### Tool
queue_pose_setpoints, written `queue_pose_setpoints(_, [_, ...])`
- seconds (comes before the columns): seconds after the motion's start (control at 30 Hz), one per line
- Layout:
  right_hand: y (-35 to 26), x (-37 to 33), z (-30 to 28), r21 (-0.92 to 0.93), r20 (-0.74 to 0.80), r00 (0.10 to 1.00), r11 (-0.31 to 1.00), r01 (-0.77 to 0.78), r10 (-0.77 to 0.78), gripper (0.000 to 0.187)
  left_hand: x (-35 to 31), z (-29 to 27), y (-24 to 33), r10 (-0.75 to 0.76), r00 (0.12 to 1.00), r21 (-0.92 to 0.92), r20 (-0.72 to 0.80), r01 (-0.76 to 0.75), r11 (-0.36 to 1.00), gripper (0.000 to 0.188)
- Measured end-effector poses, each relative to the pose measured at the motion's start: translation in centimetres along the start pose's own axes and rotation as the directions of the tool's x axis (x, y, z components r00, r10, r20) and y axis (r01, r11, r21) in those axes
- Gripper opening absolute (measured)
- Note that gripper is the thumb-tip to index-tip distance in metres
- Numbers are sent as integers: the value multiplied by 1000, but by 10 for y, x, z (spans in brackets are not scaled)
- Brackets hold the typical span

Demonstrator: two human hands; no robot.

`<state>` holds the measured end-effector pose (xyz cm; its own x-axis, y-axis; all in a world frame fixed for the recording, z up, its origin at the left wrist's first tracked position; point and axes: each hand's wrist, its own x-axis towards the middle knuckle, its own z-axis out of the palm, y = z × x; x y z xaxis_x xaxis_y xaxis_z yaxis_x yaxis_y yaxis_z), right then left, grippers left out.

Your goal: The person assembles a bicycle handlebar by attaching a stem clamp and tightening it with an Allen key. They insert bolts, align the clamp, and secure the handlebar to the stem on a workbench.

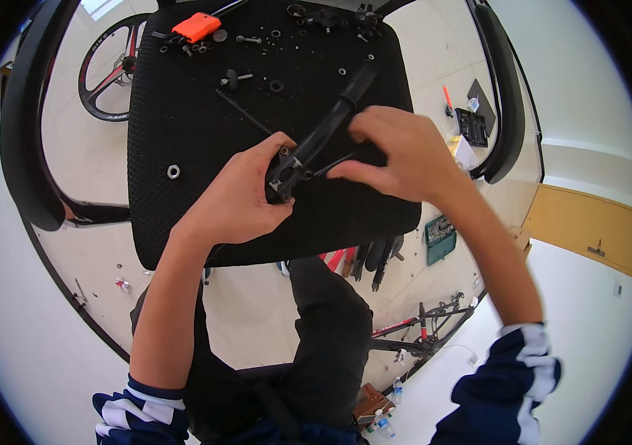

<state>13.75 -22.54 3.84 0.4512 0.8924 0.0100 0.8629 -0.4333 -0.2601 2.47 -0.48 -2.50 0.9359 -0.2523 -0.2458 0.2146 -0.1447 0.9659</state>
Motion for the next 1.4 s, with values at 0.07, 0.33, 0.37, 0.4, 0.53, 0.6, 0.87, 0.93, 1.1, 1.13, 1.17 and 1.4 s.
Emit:
queue_pose_setpoints(0.07, [-16,-24,10,262,-175,894,895,-362,413,29,-3,4,-2,-14,1000,-1,-27,14,1000,40])
queue_pose_setpoints(0.33, [-51,5,32,937,285,385,-339,79,878,24,2,28,-7,138,970,40,-198,-133,990,39])
queue_pose_setpoints(0.37, [-48,19,31,915,310,389,-384,128,868,22,2,30,-8,117,968,32,-223,-113,993,39])
queue_pose_setpoints(0.4, [-41,29,31,927,285,439,-361,100,852,21,2,33,-7,102,964,19,-245,-100,995,39])
queue_pose_setpoints(0.53, [-44,76,32,975,218,517,-169,-141,828,29,2,26,0,-13,959,-69,-282,-6,998,39])
queue_pose_setpoints(0.6, [-52,91,27,912,227,508,2,-410,831,28,8,34,-7,80,954,42,-290,-71,997,43])
queue_pose_setpoints(0.87, [-110,62,46,156,-112,974,971,-181,199,22,20,52,-55,360,911,78,-203,-351,933,56])
queue_pose_setpoints(0.93, [-106,35,52,27,-328,943,997,70,-57,17,22,36,-28,231,967,-1,-107,-233,973,58])
queue_pose_setpoints(1.1, [-119,-9,65,-41,-489,872,999,-31,7,21,21,40,-21,165,958,35,-235,-162,986,47])
queue_pose_setpoints(1.13, [-120,-17,68,-19,-513,859,1000,-24,11,21,21,44,-25,177,944,62,-278,-166,984,48])
queue_pose_setpoints(1.17, [-122,-27,70,4,-536,844,1000,-16,15,22,20,48,-29,190,929,90,-319,-169,981,49])
queue_pose_setpoints(1.4, [-50,-94,77,372,-393,661,768,-522,640,16,12,29,-2,2,983,50,-186,7,999,58])
